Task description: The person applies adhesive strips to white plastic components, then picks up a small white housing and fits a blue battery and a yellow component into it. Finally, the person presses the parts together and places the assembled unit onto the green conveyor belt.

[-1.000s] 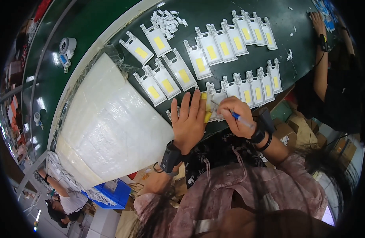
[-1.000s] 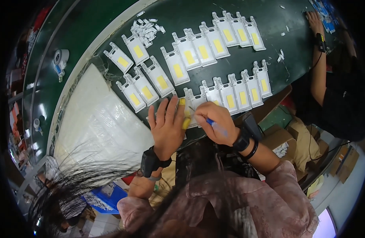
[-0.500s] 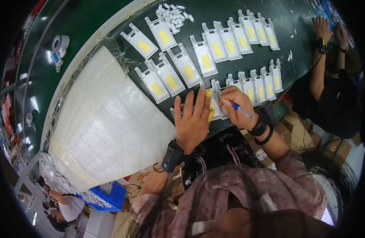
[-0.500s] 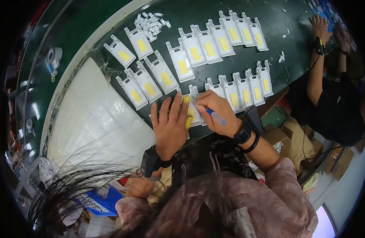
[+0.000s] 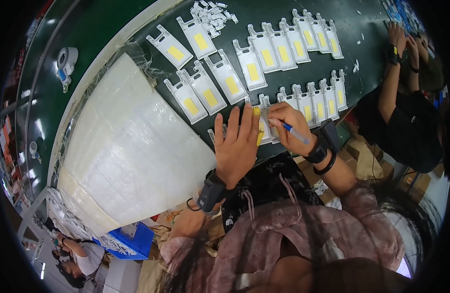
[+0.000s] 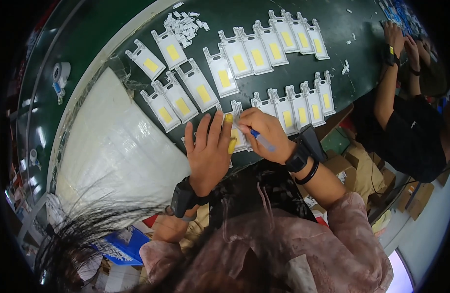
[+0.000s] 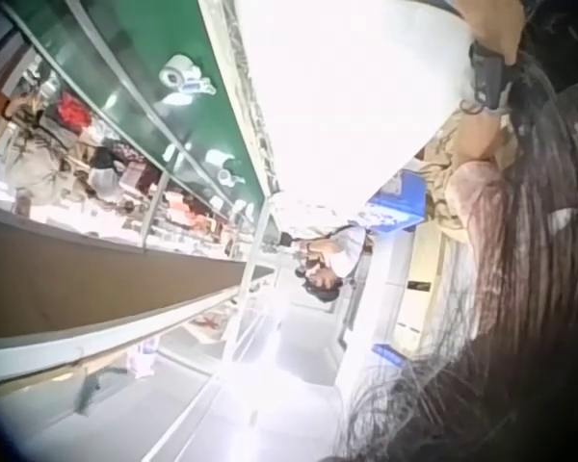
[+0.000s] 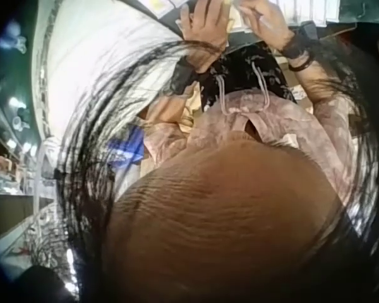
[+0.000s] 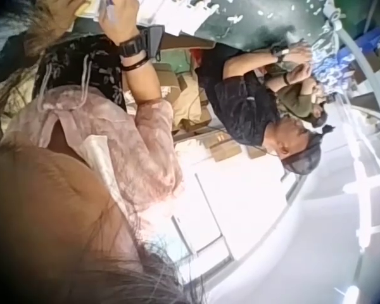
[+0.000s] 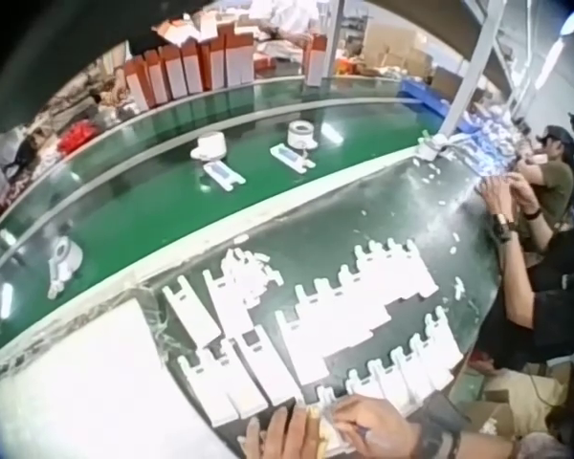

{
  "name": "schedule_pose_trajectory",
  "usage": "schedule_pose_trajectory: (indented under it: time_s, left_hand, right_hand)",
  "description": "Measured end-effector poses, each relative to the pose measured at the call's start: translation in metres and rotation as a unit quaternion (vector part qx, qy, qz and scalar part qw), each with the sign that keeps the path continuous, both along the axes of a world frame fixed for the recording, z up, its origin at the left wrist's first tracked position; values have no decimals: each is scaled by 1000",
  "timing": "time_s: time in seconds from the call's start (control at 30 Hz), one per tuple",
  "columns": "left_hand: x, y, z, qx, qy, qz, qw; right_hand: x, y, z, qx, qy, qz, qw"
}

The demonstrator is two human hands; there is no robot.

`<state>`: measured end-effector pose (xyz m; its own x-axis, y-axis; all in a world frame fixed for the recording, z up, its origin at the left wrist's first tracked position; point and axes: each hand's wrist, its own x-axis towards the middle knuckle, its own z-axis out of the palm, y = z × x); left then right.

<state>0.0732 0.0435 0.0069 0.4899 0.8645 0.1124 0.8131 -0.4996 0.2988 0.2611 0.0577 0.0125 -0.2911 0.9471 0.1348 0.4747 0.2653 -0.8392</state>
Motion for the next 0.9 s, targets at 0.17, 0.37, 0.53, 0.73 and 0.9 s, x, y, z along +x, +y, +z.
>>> schedule_pose_trajectory:
  time_s: [0.17, 0.37, 0.53, 0.73, 0.9]
  left_hand:
    - [2, 1, -3, 10, 4, -1, 1000]
    - [0, 0, -1, 20, 8, 2, 1000]
    - [-1, 2, -1, 0, -20, 8, 1000]
    - [-4, 4, 1, -16, -24, -1, 1000]
    - [-4, 5, 2, -26, -24, -4, 999]
  right_hand:
    - [5, 0, -3, 14, 25, 14, 1000]
    - [-1, 5, 5, -20, 49, -12, 999]
    - [-2, 6, 1, -54, 65, 20, 996]
    - [-4, 8, 1, -60, 69, 27, 995]
    - [0, 4, 0, -136, 109, 19, 985]
